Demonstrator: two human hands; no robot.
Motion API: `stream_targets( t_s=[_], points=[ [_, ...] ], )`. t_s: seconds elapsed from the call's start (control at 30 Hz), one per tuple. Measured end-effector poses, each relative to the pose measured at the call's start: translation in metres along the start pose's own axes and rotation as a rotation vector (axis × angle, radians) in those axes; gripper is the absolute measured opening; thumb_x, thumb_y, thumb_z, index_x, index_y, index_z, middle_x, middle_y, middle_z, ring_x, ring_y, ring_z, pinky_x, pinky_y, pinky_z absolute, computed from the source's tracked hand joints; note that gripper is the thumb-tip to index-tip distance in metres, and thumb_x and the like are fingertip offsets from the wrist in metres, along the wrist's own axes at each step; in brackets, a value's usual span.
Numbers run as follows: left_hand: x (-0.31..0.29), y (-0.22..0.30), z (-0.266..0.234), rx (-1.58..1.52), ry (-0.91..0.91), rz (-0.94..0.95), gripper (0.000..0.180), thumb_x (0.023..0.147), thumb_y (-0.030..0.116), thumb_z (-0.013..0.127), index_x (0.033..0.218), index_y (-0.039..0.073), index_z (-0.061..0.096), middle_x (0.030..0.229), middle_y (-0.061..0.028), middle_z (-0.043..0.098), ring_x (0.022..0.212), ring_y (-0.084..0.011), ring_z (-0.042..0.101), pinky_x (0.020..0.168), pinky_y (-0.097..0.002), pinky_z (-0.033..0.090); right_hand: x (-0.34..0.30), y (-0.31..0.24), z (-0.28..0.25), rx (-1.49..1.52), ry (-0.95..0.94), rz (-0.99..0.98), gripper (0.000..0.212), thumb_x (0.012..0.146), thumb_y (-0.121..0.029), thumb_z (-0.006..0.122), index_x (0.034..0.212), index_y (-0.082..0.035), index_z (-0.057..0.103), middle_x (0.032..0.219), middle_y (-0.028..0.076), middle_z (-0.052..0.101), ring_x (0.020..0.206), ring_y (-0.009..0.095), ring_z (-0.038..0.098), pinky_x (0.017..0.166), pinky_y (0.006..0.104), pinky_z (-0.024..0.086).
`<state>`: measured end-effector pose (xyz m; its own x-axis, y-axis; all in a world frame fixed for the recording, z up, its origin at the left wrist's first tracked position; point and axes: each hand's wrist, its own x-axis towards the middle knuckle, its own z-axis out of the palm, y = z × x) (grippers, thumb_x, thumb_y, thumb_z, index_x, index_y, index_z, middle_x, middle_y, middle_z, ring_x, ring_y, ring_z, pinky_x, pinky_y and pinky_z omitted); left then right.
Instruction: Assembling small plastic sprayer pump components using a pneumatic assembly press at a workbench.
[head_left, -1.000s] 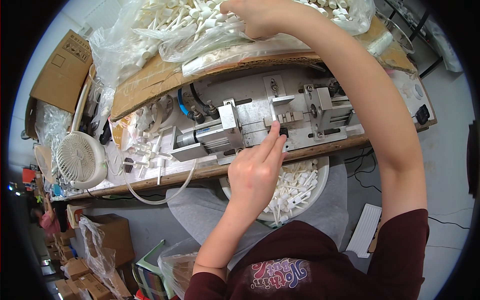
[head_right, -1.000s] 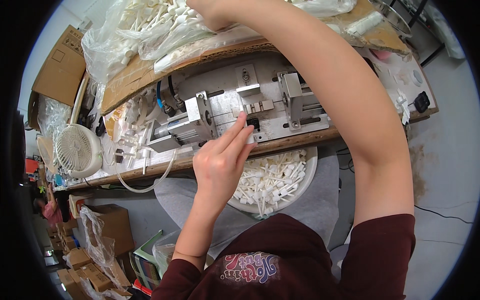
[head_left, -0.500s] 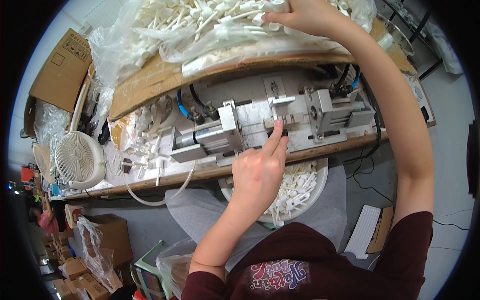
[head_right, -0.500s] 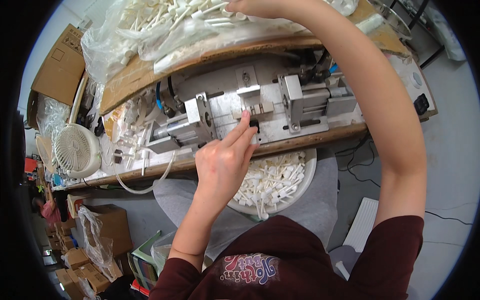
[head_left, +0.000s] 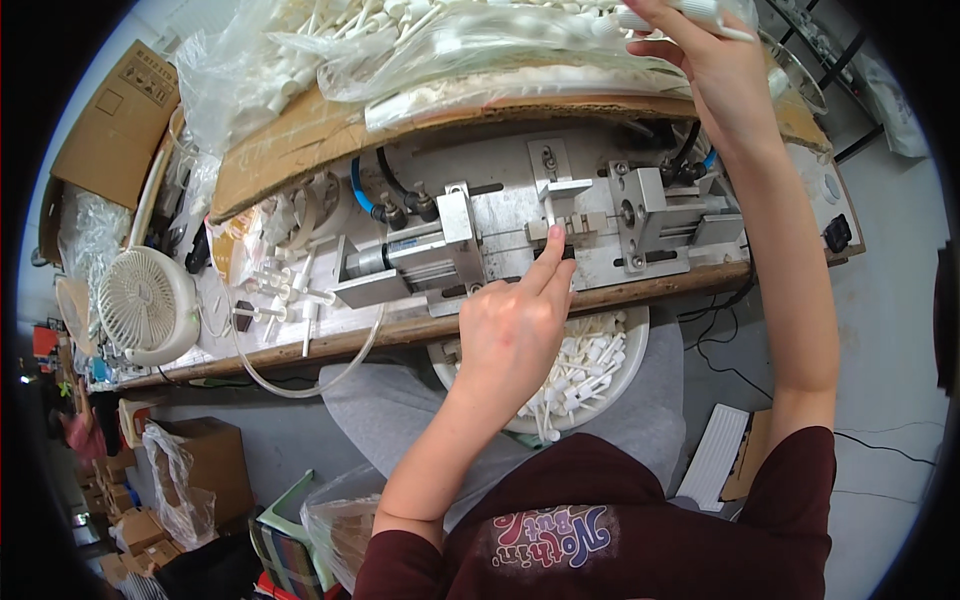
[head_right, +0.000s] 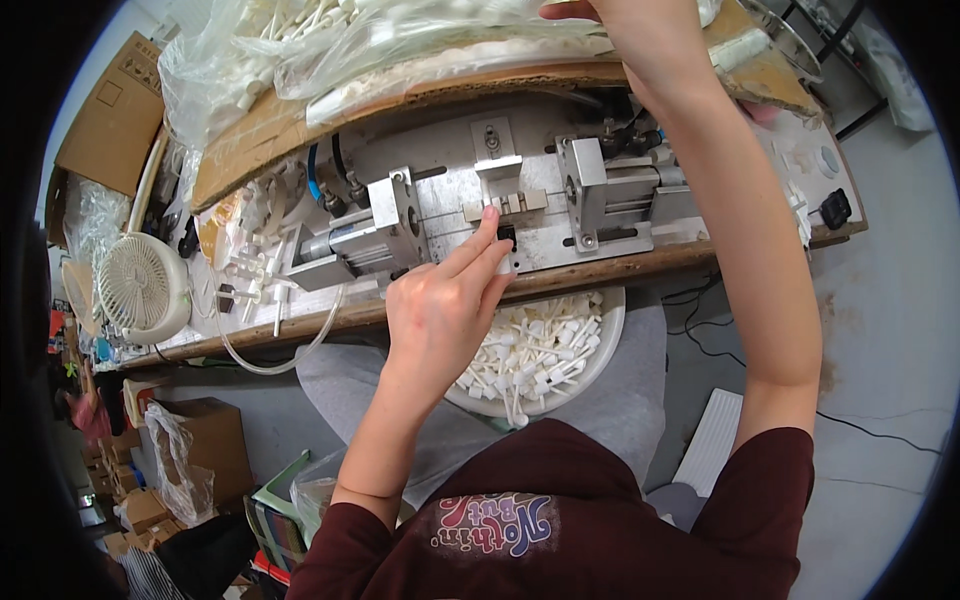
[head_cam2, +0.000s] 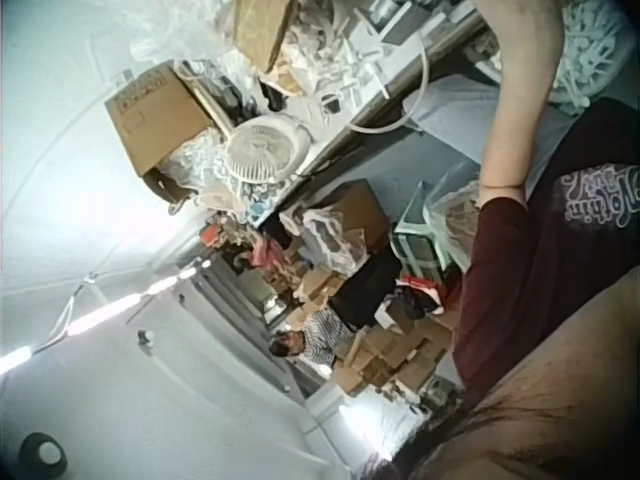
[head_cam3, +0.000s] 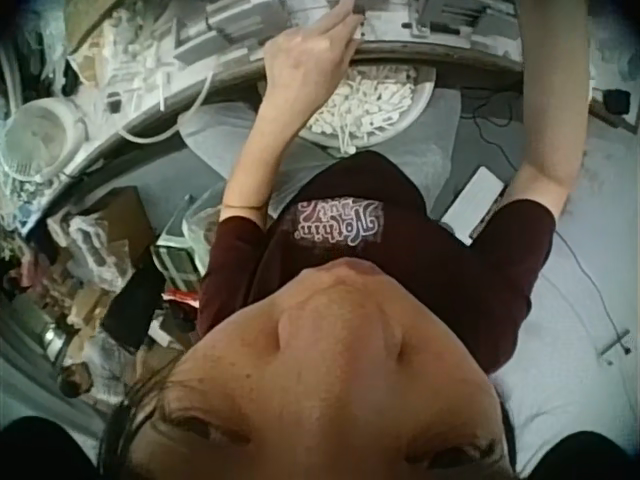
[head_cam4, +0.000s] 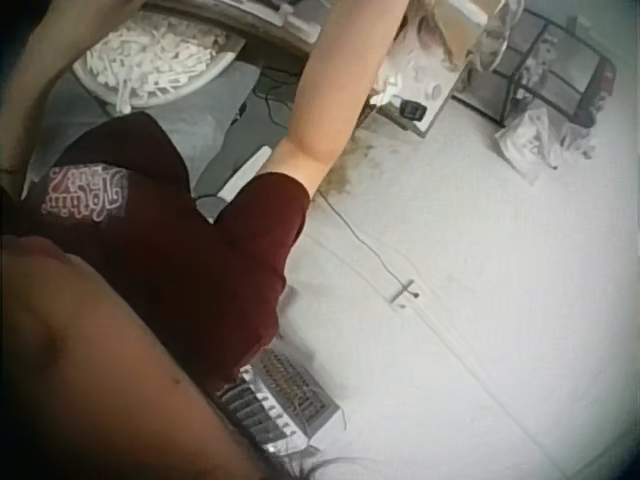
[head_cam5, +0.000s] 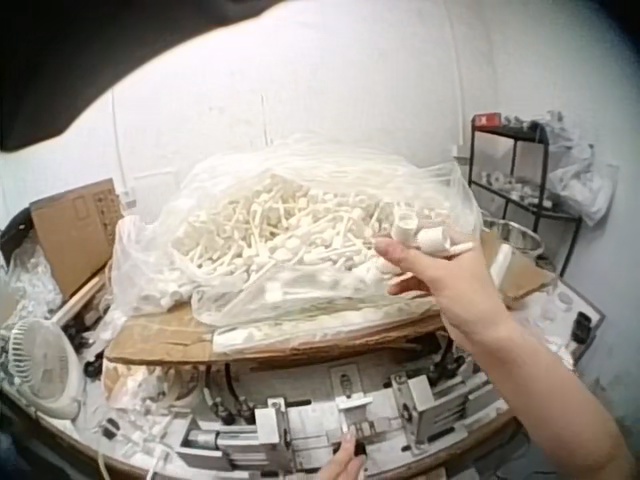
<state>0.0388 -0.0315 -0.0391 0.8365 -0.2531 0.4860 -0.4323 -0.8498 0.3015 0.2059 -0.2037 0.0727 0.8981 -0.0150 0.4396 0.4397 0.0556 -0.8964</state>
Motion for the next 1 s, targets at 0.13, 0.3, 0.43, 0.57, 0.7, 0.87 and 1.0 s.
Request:
stream_targets(
  t_s=[0.13,0.3,0.43,0.57,0.7,0.87,1.0],
  points=[
    [-0.013,0.005,-0.017,-0.145,-0.061,-0.01,0.028,0.077,0.015,0.08,0.102,0.006,0.073,0.122,-0.0083,0.07,0.06,-0.0203,0.067,0.058,-0.0287,0.053,-0.042,0.004,-0.004,-0.012,-0.05,-0.124,0.022,0.095,-0.003,0.064,0.115,0.001,0.069,0.111,0.007,0.067,0.101,0.015,0.064,0.084,0.0334,0.057],
    [-0.019,0.012,-0.03,-0.489,0.032,-0.107,0.038,0.079,0.015,0.08,0.115,0.005,0.07,0.122,-0.012,0.068,0.073,-0.0191,0.069,0.066,-0.0287,0.057,-0.113,0.008,-0.01,-0.401,-0.27,-0.424,0.029,0.086,-0.003,0.07,0.115,0.001,0.071,0.112,0.01,0.059,0.094,0.018,0.065,0.081,0.0307,0.058],
    [-0.011,0.021,-0.047,-0.711,0.2,-0.19,0.038,0.071,0.003,0.087,0.105,0.0,0.07,0.112,-0.0122,0.067,0.086,-0.0141,0.068,0.07,-0.0275,0.06,-0.156,0.013,-0.001,-0.496,-0.487,-0.442,0.039,0.075,-0.004,0.074,0.114,-0.002,0.074,0.108,0.012,0.06,0.095,0.025,0.063,0.076,0.0329,0.056],
    [-0.013,0.021,-0.047,-0.734,0.158,-0.187,0.033,0.071,0.004,0.087,0.099,-0.001,0.07,0.102,-0.01,0.067,0.085,-0.0163,0.069,0.072,-0.0276,0.061,-0.165,0.015,0.0,-0.573,-0.482,-0.612,0.047,0.067,-0.007,0.073,0.113,0.004,0.071,0.112,0.015,0.064,0.093,0.029,0.064,0.077,0.0365,0.056],
    [-0.016,0.019,-0.047,-0.692,0.121,-0.121,0.034,0.072,0.005,0.086,0.102,0.0,0.072,0.095,-0.0087,0.066,0.082,-0.0163,0.067,0.07,-0.0264,0.059,-0.171,0.012,-0.003,-0.626,-0.445,-0.631,0.041,0.07,-0.003,0.076,0.11,0.004,0.072,0.109,0.016,0.068,0.094,0.031,0.067,0.078,0.0366,0.056],
    [-0.021,0.012,-0.041,-0.588,0.202,-0.138,0.039,0.074,0.002,0.084,0.111,0.002,0.073,0.097,-0.0073,0.063,0.081,-0.0151,0.066,0.069,-0.0269,0.057,-0.17,0.013,-0.01,-0.573,-0.305,-0.447,0.026,0.078,0.005,0.075,0.104,0.003,0.072,0.102,0.016,0.071,0.091,0.03,0.069,0.078,0.0369,0.057],
    [-0.022,0.004,-0.026,-0.451,0.176,-0.114,0.035,0.076,0.002,0.08,0.11,0.002,0.072,0.117,-0.0113,0.065,0.083,-0.0179,0.069,0.071,-0.0298,0.057,-0.178,0.012,-0.019,-0.326,-0.217,-0.038,0.022,0.084,0.008,0.071,0.105,0.005,0.072,0.104,0.016,0.069,0.085,0.023,0.07,0.071,0.0306,0.058]
  ],
)
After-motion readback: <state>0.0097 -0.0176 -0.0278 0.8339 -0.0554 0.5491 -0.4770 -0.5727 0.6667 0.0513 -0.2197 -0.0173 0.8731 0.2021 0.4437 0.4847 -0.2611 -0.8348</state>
